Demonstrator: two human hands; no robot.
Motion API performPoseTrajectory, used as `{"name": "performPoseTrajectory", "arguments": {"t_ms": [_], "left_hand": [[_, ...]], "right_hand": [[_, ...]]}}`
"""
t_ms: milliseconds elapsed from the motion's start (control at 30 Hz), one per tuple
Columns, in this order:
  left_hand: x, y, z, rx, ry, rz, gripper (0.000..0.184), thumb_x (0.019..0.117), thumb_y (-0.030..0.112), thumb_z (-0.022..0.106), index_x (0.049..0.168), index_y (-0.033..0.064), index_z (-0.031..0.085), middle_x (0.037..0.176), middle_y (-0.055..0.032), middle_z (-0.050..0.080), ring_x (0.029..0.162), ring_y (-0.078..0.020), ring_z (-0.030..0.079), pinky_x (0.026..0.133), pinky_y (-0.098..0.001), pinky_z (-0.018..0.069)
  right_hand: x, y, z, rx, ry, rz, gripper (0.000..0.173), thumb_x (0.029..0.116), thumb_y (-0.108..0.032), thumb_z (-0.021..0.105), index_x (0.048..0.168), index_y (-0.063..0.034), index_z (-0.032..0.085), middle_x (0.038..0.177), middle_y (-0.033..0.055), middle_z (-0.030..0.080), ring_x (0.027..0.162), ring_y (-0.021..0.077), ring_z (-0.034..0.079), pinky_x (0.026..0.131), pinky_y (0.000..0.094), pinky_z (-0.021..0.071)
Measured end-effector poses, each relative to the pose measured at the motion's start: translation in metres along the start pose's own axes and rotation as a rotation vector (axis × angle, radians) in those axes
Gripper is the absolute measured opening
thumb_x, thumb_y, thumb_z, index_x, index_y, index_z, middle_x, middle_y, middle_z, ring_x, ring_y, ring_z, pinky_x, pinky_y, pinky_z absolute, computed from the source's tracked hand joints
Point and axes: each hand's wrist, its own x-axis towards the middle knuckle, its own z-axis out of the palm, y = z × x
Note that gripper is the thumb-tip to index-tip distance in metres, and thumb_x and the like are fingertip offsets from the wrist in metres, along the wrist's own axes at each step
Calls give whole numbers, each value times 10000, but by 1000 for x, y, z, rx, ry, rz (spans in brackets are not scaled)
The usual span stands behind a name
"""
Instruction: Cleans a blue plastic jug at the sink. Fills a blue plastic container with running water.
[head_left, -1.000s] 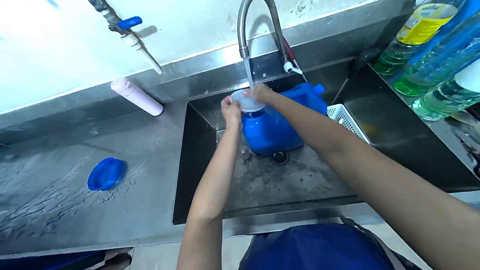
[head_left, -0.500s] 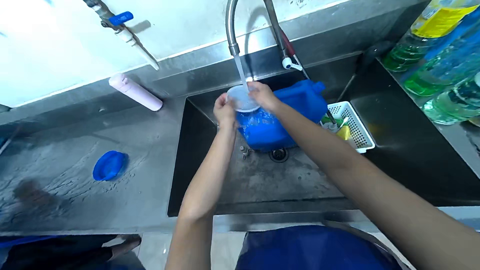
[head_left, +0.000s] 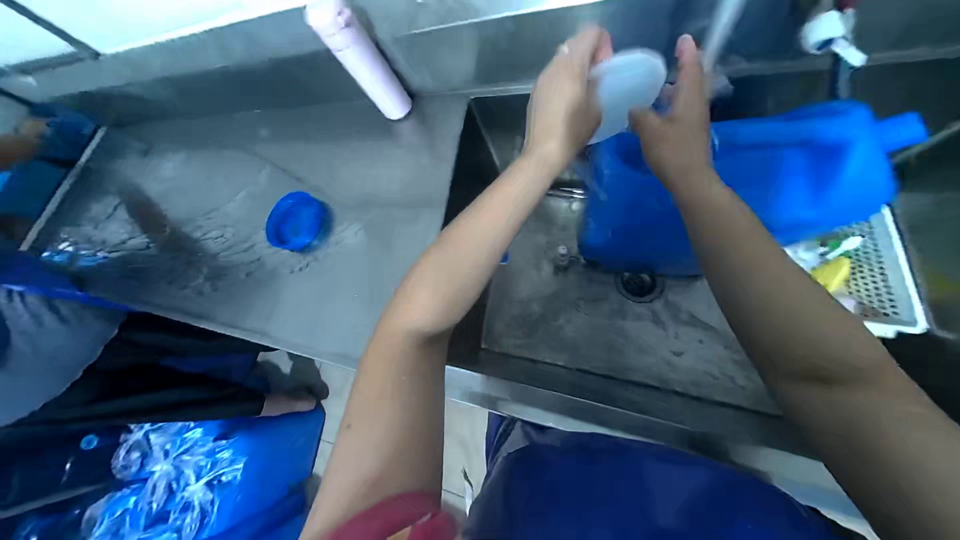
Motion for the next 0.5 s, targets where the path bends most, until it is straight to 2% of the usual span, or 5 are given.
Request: {"name": "performPoseTrajectory", "arguments": {"t_ms": [133,200,300,433,500], "left_hand": [[-90,-140,-79,268,245,237,187,865,-90,574,994,-83,709,1037,-271,709,1024,-433,681,888,-552,520],[-141,-212,-131,442,274,93,186,885,-83,560,1004,-77,703,1079,-296,694,1055,-470,659,903,-585,496],[-205,-285,-207,625,225,-294,239,941,-19,538,1132,-117,642,1258,-367,603,1218,-564,547,995,-691,414],[-256,-343,-241,639,-33,-694,664,1013,421,514,1429,-95,471,1574,-338,344,1483,-542,273,1136,-757,208],[-256,-348,-237,647,-90,-713,578,1014,343,562,1359,-119,529,1530,-369,390,1454,-563,319,1129,-756,228]], "right_hand": [[-51,11,117,-138,-276,-196,604,910,-30,610,1472,94,425,1550,360,352,1395,480,436,1060,556,464],[-70,63,198,-184,-524,-9,649,885,-32,716,1480,29,465,1575,328,330,1394,496,433,1090,616,434],[-78,133,294,-335,-810,299,771,922,-113,735,1582,-36,343,1656,292,207,1456,505,355,1131,628,388],[-102,178,357,-511,-1001,478,830,938,-101,686,1632,-65,231,1696,264,89,1494,563,219,1126,734,288],[-137,187,362,-546,-1060,495,615,1024,-86,551,1595,-42,330,1660,286,213,1479,572,246,1110,743,305]]}}
